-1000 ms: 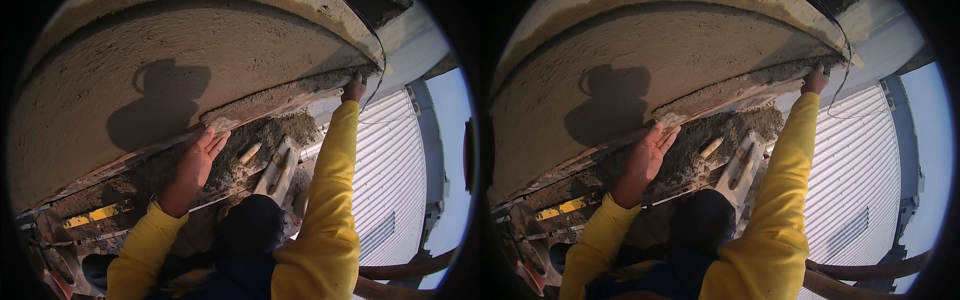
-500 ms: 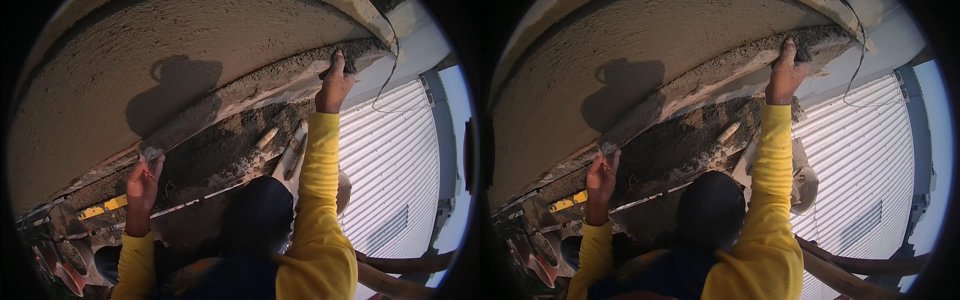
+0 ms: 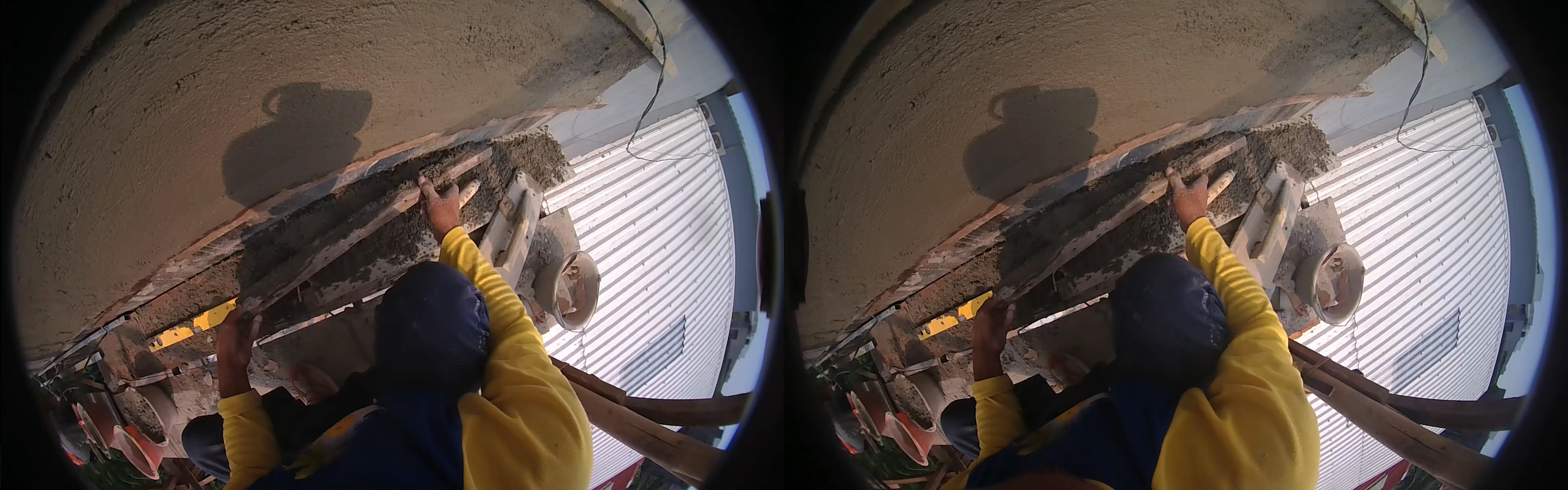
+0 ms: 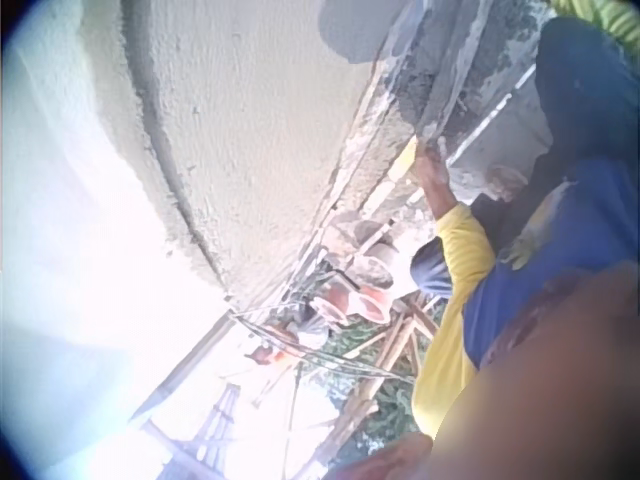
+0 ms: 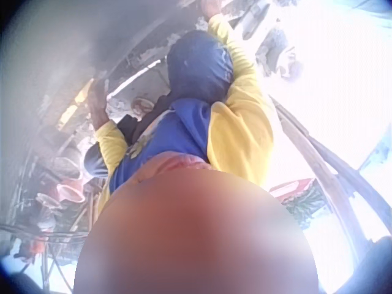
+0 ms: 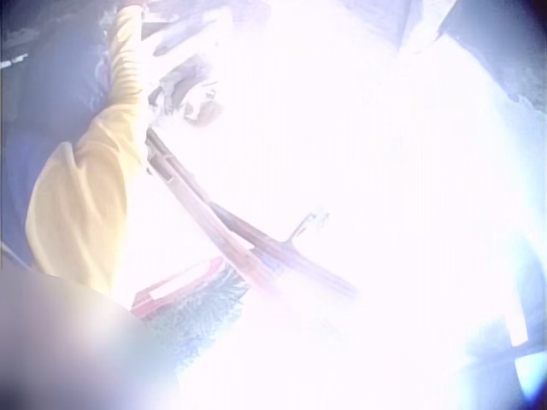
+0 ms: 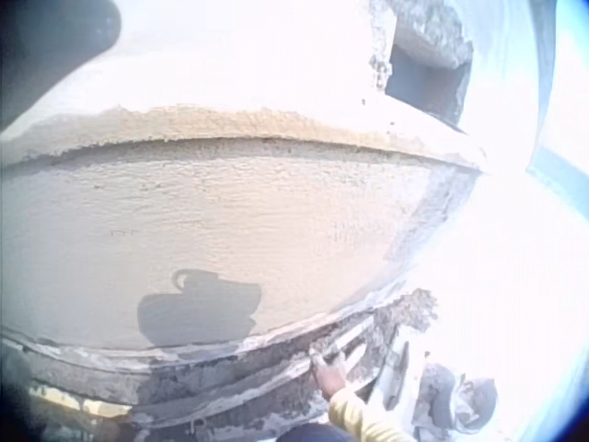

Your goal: The person applies wet cement to a curved wall section using a trowel and then smooths the surface with a wooden float. The worker repeatedly scoops cement from a bucket and spreads it evenly along the wall's edge.

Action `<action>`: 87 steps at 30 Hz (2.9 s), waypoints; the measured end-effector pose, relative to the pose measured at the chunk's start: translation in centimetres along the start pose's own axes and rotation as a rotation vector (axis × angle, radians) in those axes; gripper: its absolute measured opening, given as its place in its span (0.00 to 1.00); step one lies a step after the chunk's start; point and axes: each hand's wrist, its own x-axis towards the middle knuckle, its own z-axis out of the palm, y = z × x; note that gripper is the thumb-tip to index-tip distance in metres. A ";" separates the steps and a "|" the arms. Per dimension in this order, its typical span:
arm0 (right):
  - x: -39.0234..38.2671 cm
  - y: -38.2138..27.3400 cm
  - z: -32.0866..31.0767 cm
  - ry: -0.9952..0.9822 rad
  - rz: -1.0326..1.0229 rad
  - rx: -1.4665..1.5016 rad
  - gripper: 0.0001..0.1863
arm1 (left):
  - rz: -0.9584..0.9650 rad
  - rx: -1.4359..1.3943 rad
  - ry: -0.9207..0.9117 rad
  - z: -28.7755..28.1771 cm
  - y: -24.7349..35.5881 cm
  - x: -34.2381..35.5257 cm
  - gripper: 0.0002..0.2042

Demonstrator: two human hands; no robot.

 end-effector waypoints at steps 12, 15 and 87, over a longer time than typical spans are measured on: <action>5.9 7.3 -14.9 0.343 -0.101 -0.813 0.39 | -0.313 -0.405 0.263 3.5 1.5 6.6 0.14; 3.9 7.7 -14.1 0.848 -0.211 -1.119 0.40 | -0.281 -0.344 0.408 2.2 0.5 8.5 0.16; 16.1 -39.0 -28.4 0.062 -0.744 1.389 0.23 | 1.769 1.592 0.712 16.9 53.4 -9.4 0.39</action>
